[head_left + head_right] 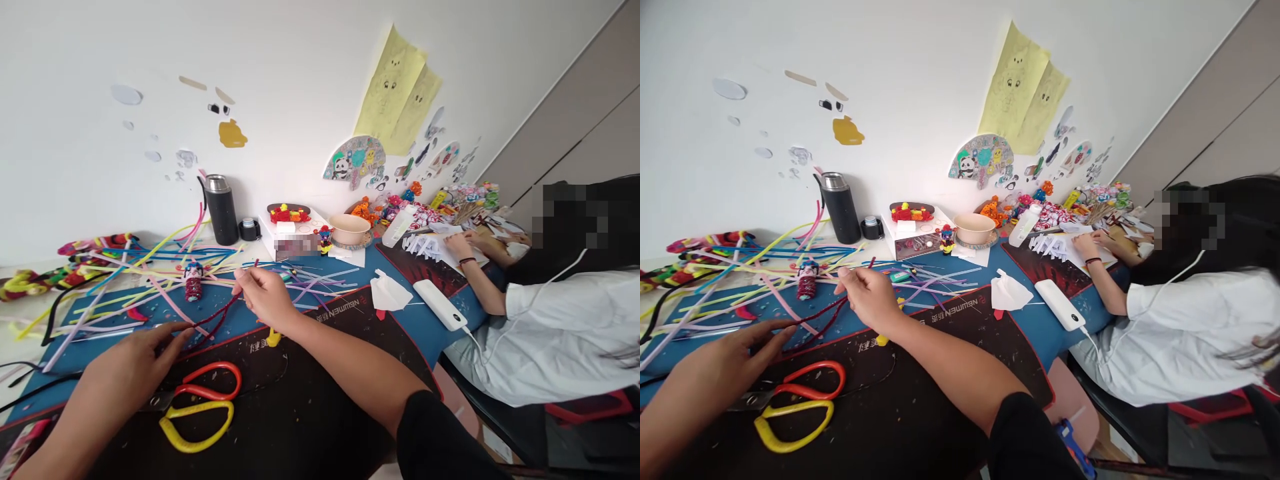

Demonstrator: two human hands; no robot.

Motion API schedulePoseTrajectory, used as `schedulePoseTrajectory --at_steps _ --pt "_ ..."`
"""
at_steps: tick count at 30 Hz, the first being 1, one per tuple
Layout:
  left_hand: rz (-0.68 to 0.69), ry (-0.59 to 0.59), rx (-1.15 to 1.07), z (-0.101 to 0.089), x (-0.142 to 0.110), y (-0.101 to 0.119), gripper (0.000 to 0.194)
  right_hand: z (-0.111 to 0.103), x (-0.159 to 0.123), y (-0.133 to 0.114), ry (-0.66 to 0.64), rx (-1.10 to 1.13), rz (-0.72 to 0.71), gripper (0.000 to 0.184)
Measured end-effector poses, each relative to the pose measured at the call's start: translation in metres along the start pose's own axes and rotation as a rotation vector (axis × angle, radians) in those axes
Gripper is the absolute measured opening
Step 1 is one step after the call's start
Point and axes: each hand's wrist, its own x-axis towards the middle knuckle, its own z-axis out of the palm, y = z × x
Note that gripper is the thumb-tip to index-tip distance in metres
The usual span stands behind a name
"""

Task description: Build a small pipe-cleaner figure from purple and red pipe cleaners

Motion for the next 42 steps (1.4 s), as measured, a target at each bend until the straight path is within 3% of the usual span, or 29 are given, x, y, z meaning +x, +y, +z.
schedulePoseTrajectory --at_steps 7,10,13,16,21,25,31,42 --pt "0.124 0.022 -0.010 0.002 0.002 0.006 0.056 -0.047 0.017 -0.025 -0.051 -0.574 -0.039 0.035" --pt "0.129 0.032 -0.005 0.003 0.002 0.005 0.055 -0.066 0.028 -0.024 -0.046 -0.834 -0.031 0.031" --pt "0.120 0.035 -0.007 0.002 0.002 0.006 0.054 -0.080 0.037 -0.016 -0.051 -0.944 -0.003 0.024" --pt "0.108 0.034 -0.028 0.001 0.002 0.008 0.055 -0.088 0.043 -0.008 -0.098 -1.053 0.026 0.016" --pt "0.108 0.012 -0.053 0.001 0.002 0.010 0.056 -0.087 0.053 0.003 -0.206 -1.226 0.062 0.030" --pt "0.114 0.001 -0.058 0.000 0.002 0.010 0.057 -0.077 0.060 0.008 -0.261 -1.323 0.078 0.034" --pt "0.151 -0.003 -0.087 0.002 0.001 0.009 0.052 -0.067 0.063 0.006 -0.281 -1.371 0.059 0.020" --pt "0.192 0.018 -0.107 0.010 0.002 0.002 0.053 -0.080 0.077 -0.036 0.033 -1.190 -0.120 0.031"
